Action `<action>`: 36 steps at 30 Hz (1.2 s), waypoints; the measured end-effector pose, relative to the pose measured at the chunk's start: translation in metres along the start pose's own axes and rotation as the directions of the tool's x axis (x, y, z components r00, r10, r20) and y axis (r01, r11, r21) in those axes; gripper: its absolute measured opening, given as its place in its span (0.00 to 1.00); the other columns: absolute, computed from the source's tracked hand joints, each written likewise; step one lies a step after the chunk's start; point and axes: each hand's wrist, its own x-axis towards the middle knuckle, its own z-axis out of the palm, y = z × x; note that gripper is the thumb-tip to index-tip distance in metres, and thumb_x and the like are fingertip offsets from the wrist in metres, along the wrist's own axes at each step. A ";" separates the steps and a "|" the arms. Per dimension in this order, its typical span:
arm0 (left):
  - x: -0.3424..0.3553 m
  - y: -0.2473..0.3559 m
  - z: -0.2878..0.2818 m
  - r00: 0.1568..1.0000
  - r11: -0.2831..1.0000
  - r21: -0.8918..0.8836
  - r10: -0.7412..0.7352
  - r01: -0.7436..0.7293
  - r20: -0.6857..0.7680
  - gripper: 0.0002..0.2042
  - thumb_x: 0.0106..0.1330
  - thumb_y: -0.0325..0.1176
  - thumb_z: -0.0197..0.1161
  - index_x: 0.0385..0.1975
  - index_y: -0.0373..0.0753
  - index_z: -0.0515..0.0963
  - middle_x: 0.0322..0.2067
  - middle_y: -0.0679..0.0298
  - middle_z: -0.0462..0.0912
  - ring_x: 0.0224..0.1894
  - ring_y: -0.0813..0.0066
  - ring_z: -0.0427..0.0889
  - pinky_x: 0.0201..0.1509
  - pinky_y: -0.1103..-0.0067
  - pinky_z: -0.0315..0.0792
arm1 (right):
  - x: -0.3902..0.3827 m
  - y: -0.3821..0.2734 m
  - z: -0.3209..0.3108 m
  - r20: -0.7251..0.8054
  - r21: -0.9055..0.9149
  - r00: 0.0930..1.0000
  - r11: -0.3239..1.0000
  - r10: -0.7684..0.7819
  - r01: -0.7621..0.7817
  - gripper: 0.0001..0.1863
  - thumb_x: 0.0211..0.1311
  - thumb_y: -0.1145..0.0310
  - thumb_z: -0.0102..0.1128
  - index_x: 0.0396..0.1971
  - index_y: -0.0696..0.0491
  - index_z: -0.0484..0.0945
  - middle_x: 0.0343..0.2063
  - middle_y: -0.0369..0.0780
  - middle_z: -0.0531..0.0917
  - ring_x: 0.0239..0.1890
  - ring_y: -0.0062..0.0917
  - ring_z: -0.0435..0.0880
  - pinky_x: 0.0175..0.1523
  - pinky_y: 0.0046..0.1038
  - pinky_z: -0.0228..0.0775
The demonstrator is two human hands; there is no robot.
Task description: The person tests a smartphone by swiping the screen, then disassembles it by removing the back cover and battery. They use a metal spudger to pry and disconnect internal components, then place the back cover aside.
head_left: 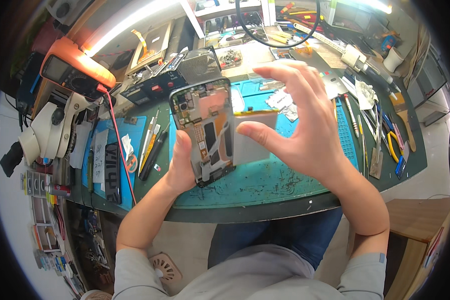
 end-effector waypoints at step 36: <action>0.001 0.004 0.004 0.986 0.961 0.222 0.164 -0.166 0.029 0.49 0.66 0.75 0.41 0.71 0.34 0.56 0.62 0.55 0.71 0.62 0.66 0.75 0.61 0.70 0.74 | 0.002 -0.004 -0.011 0.104 0.152 0.988 0.980 0.111 -0.126 0.18 0.60 0.52 0.66 0.32 0.55 0.82 0.29 0.45 0.83 0.35 0.39 0.83 0.44 0.39 0.74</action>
